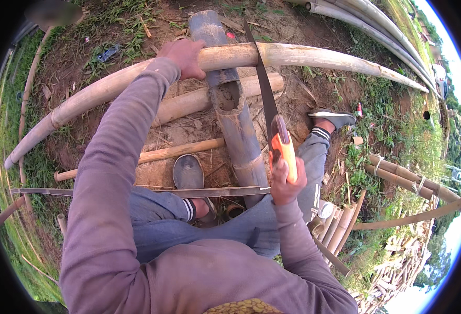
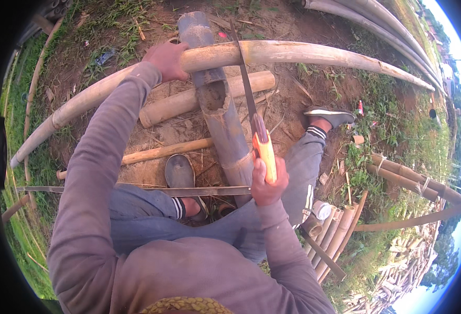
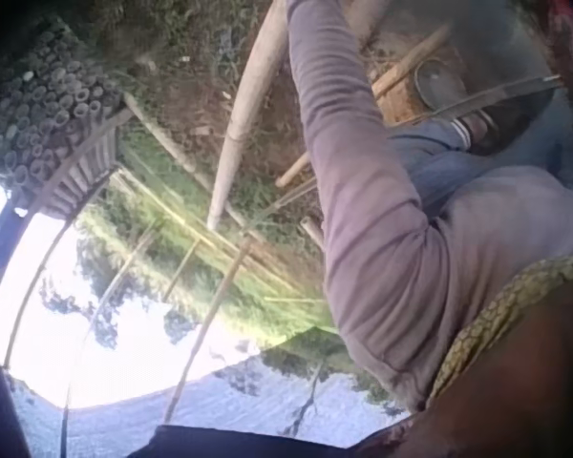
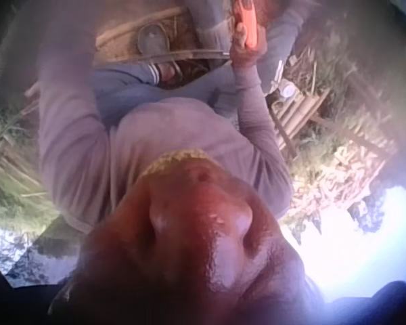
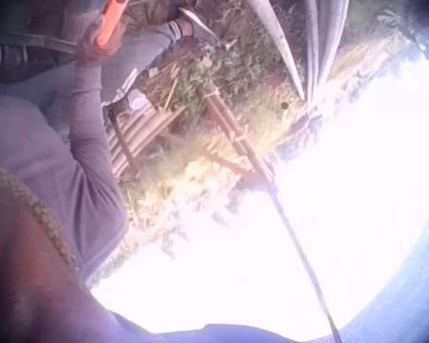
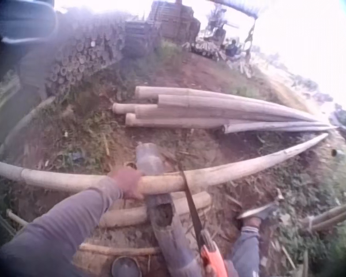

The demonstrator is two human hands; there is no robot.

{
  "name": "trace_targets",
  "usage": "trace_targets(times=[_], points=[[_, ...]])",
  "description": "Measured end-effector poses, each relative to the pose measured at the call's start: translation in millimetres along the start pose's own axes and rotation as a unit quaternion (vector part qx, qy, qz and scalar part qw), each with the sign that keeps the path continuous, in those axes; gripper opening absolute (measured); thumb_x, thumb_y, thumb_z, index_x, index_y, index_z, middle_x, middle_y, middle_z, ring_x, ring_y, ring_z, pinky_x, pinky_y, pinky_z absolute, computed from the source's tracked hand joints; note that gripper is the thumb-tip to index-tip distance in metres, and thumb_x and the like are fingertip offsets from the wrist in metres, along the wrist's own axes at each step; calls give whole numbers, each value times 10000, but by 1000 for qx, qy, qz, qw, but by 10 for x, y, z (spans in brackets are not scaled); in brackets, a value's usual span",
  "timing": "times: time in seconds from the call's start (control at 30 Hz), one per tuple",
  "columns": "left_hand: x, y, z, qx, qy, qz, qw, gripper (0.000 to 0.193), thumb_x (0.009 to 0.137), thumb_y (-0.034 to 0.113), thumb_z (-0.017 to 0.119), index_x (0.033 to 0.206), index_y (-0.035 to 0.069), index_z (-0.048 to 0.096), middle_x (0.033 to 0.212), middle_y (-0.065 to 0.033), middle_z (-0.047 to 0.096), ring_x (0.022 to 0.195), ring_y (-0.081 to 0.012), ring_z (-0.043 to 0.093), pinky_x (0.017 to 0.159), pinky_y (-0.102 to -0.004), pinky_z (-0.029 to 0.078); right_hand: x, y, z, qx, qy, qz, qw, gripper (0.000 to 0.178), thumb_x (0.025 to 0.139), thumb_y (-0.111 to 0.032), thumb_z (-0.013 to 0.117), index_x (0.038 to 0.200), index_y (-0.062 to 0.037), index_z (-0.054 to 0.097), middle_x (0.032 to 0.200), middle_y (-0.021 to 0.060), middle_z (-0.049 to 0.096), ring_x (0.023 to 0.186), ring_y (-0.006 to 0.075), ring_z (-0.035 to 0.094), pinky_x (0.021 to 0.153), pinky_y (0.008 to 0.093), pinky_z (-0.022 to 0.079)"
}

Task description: The person uses a hand saw to cut long bamboo poles into shorter sections. They repeatedly position each pole on a support, saw through it, and set the cut piece aside.

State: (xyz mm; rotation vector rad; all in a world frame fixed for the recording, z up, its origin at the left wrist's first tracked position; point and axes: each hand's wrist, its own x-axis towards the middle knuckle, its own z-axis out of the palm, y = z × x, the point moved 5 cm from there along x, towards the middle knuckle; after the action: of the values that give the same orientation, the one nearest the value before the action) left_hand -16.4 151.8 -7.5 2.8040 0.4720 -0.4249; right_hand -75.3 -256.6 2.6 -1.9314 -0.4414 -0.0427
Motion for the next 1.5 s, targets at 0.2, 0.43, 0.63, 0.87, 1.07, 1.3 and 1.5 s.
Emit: trace_targets(times=[0.2,0.43,0.63,0.87,1.07,1.3,1.5], points=[[43,-9,-102,-21,22,19,999,891,680,435,865,1476,123,612,1272,-211,749,1202,-397,708,1039,-493,563,1587,-257,850,12,-1,-56,998,219,1069,-190,731,946,-16,681,720,-23,631,602,31,556,520,252,424],[48,-96,-14,-10,21,21,1000,887,671,410,854,1476,122,615,1270,-197,752,1200,-402,707,1035,-497,565,-732,-184,-465,-62,1,-18,998,319,1080,-284,680,1028,27,636,714,21,636,552,86,593,520,258,491],[70,104,9,-2,36,14,999,877,684,415,850,1483,140,614,1260,-194,756,1183,-396,717,1030,-500,574,1546,-225,761,0,5,-63,998,243,1023,-186,767,929,12,662,710,105,626,634,147,571,613,351,485],[-4,-145,23,-21,28,15,999,903,673,419,852,1499,146,609,1313,-185,739,1208,-394,705,1049,-494,567,218,-238,76,39,-31,76,996,169,1027,-145,744,1069,11,694,768,61,697,657,107,632,618,311,516],[87,-43,24,-8,21,18,1000,912,657,418,857,1489,132,615,1291,-186,749,1208,-389,706,1047,-498,567,16,-33,52,1,1,-20,1000,243,1083,-211,683,1060,30,657,701,32,645,555,77,578,519,257,463],[77,-34,-29,-8,10,14,1000,914,697,459,861,1515,146,598,1357,-190,721,1261,-383,688,1081,-491,552,1368,-221,686,3,-43,31,999,234,1044,-203,751,1000,22,702,770,62,679,682,98,580,633,314,498],[32,-102,-25,-1,19,7,1000,914,693,465,865,1513,158,602,1356,-165,731,1287,-353,682,1093,-490,548,-529,-177,-352,-27,-11,-7,1000,362,1090,-305,675,1076,55,651,714,39,638,546,73,581,509,242,465]])
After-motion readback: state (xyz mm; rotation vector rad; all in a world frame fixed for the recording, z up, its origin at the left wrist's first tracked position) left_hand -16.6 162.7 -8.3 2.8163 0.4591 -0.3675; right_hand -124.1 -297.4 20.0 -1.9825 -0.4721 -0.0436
